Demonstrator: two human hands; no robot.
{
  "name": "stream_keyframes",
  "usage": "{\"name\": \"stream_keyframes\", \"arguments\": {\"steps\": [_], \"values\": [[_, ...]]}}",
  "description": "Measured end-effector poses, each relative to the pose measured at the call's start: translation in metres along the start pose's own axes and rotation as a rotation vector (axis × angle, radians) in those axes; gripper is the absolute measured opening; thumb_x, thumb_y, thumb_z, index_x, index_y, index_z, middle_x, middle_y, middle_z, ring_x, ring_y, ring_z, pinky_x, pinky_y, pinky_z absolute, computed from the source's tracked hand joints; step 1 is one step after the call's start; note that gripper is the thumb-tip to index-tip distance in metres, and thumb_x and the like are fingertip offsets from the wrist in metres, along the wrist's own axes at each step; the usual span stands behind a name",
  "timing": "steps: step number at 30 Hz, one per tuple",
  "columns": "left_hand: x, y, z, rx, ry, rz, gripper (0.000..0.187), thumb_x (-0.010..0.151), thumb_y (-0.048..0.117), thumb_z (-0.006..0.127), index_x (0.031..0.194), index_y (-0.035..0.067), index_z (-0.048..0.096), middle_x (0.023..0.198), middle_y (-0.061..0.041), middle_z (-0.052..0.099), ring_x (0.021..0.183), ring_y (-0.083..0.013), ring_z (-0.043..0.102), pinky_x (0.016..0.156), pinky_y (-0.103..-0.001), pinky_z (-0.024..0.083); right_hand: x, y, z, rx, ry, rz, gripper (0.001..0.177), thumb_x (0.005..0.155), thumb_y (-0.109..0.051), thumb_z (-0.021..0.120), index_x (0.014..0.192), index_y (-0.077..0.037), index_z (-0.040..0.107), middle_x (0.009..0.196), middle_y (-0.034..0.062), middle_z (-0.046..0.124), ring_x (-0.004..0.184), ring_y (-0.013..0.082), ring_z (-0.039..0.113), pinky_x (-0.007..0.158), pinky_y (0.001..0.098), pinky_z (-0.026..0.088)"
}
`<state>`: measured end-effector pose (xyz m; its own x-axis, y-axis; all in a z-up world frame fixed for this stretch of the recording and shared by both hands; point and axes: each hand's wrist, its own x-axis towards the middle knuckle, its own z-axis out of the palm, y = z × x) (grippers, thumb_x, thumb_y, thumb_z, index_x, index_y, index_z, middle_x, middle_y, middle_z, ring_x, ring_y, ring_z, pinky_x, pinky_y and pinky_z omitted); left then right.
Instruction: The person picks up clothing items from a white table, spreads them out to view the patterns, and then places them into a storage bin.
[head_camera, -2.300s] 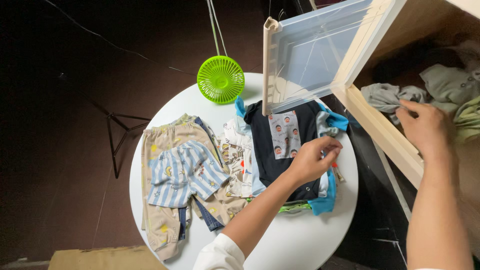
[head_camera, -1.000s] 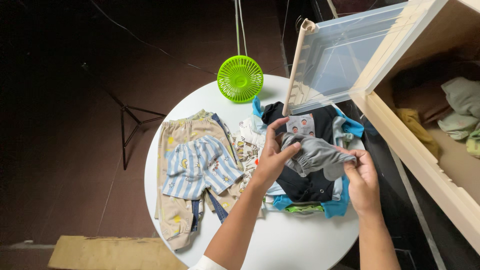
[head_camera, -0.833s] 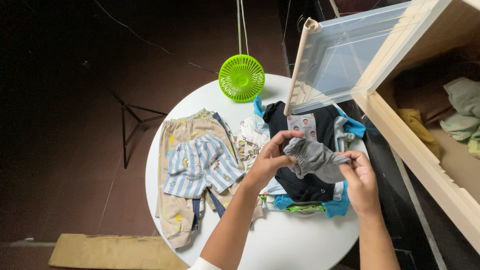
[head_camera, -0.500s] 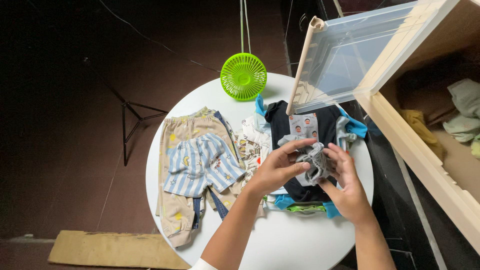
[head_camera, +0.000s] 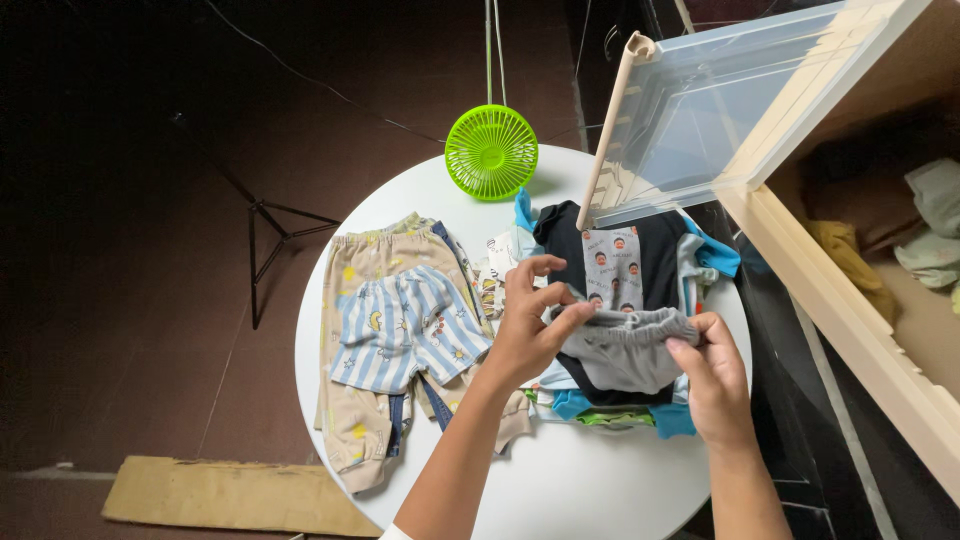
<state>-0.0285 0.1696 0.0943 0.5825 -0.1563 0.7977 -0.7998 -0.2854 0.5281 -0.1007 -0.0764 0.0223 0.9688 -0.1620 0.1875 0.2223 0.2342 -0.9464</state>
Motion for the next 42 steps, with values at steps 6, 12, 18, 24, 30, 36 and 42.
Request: {"name": "stream_keyframes", "arguments": {"steps": [6, 12, 18, 24, 30, 36, 42], "values": [[-0.006, -0.014, -0.008, -0.704, -0.354, -0.931, 0.019, 0.102, 0.021, 0.067, 0.105, 0.003, 0.060, 0.082, -0.003, 0.053, 0.069, -0.0134, 0.043, 0.059, -0.030, 0.034, 0.009, -0.046, 0.035, -0.238, 0.112, -0.063, 0.046, 0.086, 0.001, 0.069, 0.129, -0.011, 0.057, 0.106, -0.0012, 0.066, 0.098, 0.0077, 0.062, 0.090, 0.0229, 0.049], [-0.004, -0.016, -0.019, -0.404, -0.535, -0.443, 0.019, 0.095, 0.014, 0.075, 0.105, 0.004, 0.063, 0.086, 0.002, 0.062, 0.079, -0.0071, 0.054, 0.068, -0.025, 0.047, 0.012, -0.056, 0.023, -1.163, 0.232, -0.280, 0.022, 0.084, -0.014, 0.086, 0.098, -0.006, 0.071, 0.096, 0.0082, 0.066, 0.099, 0.0235, 0.060, 0.089, 0.0316, 0.048], [-0.007, -0.027, -0.013, -0.547, -0.282, -0.732, 0.013, 0.103, 0.013, 0.064, 0.113, 0.006, 0.059, 0.082, 0.002, 0.052, 0.072, -0.0071, 0.042, 0.061, -0.025, 0.036, 0.013, -0.035, -0.021, -0.530, 0.043, 0.134, 0.027, 0.107, -0.022, 0.073, 0.108, 0.004, 0.066, 0.085, 0.0051, 0.055, 0.081, 0.0132, 0.042, 0.074, 0.0297, 0.037], [-0.008, -0.034, -0.004, -0.467, -0.222, -0.690, 0.010, 0.104, 0.011, 0.061, 0.109, 0.003, 0.065, 0.076, 0.004, 0.055, 0.073, -0.0050, 0.044, 0.064, -0.022, 0.040, 0.014, -0.041, -0.005, -0.250, 0.108, 0.024, 0.027, 0.108, -0.020, 0.057, 0.123, 0.000, 0.065, 0.109, -0.0001, 0.069, 0.098, 0.0051, 0.060, 0.090, 0.0203, 0.046], [-0.015, -0.038, 0.001, -0.588, -0.270, -0.706, 0.024, 0.106, 0.021, 0.058, 0.107, 0.001, 0.071, 0.080, 0.009, 0.061, 0.073, -0.0027, 0.047, 0.066, -0.021, 0.042, 0.013, -0.043, -0.007, -0.121, 0.084, 0.048, 0.027, 0.113, -0.019, 0.056, 0.121, 0.004, 0.065, 0.108, 0.0016, 0.070, 0.100, 0.0053, 0.061, 0.092, 0.0204, 0.046], [-0.055, -0.056, -0.019, -0.880, -0.571, -0.971, 0.032, 0.114, 0.026, 0.060, 0.110, -0.004, 0.072, 0.085, 0.006, 0.058, 0.073, -0.0033, 0.045, 0.061, -0.023, 0.038, -0.012, -0.032, -0.034, -0.137, -0.516, 0.740, 0.040, 0.091, -0.014, 0.067, 0.128, 0.002, 0.061, 0.086, 0.0124, 0.081, 0.073, 0.0139, 0.072, 0.065, 0.0251, 0.055], [-0.081, -0.057, -0.058, -0.934, -0.565, -1.160, 0.028, 0.101, 0.020, 0.060, 0.121, 0.002, 0.068, 0.108, 0.002, 0.071, 0.095, -0.0034, 0.063, 0.086, -0.021, 0.051, -0.012, -0.001, -0.031, -0.328, -0.351, 0.653, 0.049, 0.094, -0.012, 0.066, 0.141, 0.003, 0.059, 0.101, 0.0117, 0.080, 0.085, 0.0109, 0.069, 0.071, 0.0228, 0.051]]}}
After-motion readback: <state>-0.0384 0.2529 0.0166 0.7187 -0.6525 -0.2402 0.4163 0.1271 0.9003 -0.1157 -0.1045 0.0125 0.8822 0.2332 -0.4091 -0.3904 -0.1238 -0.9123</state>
